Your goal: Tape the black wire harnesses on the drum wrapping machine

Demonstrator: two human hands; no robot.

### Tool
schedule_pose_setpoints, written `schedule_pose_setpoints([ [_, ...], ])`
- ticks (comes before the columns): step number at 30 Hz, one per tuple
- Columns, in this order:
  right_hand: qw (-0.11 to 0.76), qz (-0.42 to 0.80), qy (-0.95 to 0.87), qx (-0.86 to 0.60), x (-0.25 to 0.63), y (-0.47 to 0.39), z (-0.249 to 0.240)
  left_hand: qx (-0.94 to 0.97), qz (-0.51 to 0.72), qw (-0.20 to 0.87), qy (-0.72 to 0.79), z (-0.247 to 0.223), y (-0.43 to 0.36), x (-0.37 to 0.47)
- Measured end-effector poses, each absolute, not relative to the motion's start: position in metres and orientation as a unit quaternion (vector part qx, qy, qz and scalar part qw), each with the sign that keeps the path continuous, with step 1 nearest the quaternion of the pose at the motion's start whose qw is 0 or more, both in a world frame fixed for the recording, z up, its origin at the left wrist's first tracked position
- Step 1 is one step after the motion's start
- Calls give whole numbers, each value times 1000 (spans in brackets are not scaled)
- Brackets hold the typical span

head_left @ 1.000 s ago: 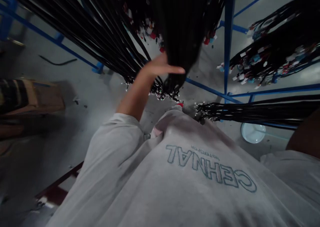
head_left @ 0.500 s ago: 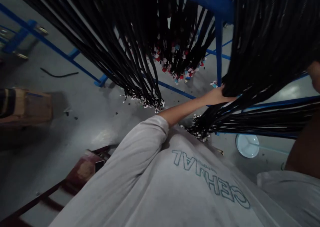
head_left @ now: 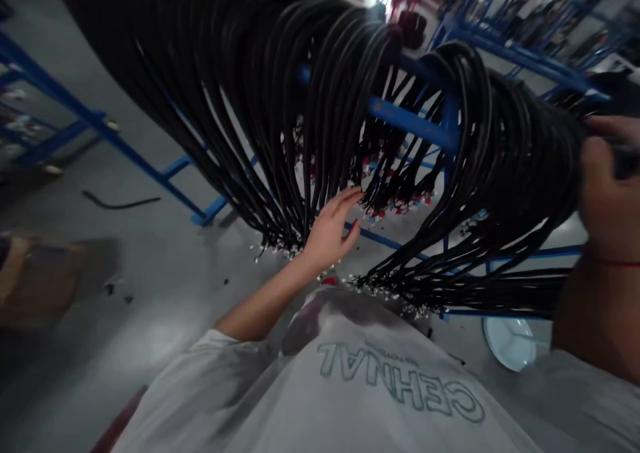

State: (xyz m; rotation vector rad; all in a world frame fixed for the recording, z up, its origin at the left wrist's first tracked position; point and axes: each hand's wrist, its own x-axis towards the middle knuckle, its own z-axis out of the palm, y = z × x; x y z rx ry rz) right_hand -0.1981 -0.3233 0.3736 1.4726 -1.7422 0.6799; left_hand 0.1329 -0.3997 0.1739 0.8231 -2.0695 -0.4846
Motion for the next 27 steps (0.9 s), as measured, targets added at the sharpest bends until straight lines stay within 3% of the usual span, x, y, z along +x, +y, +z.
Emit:
schedule_pose_setpoints([
  [4, 321, 189, -677, 635, -114, -388, 390, 232, -66, 445, -862, 270, -455, 88],
  [9, 245, 39, -796, 552, -62, -455, 383, 261, -45, 259, -929, 335, -499, 42],
  [12, 217, 4, -836, 503, -69, -461, 380, 251, -45, 192, -948, 340, -504, 46],
  [17, 186, -6, -886, 425, -127, -433, 384, 198, -42, 183, -962, 336, -508, 62],
  [23, 256, -20, -916, 307, -255, -352, 386, 168, -32, 191, -967, 334, -505, 69],
  [27, 256, -45, -942, 212, -310, -332, 393, 159, -59, 193, -966, 334, -503, 67],
])
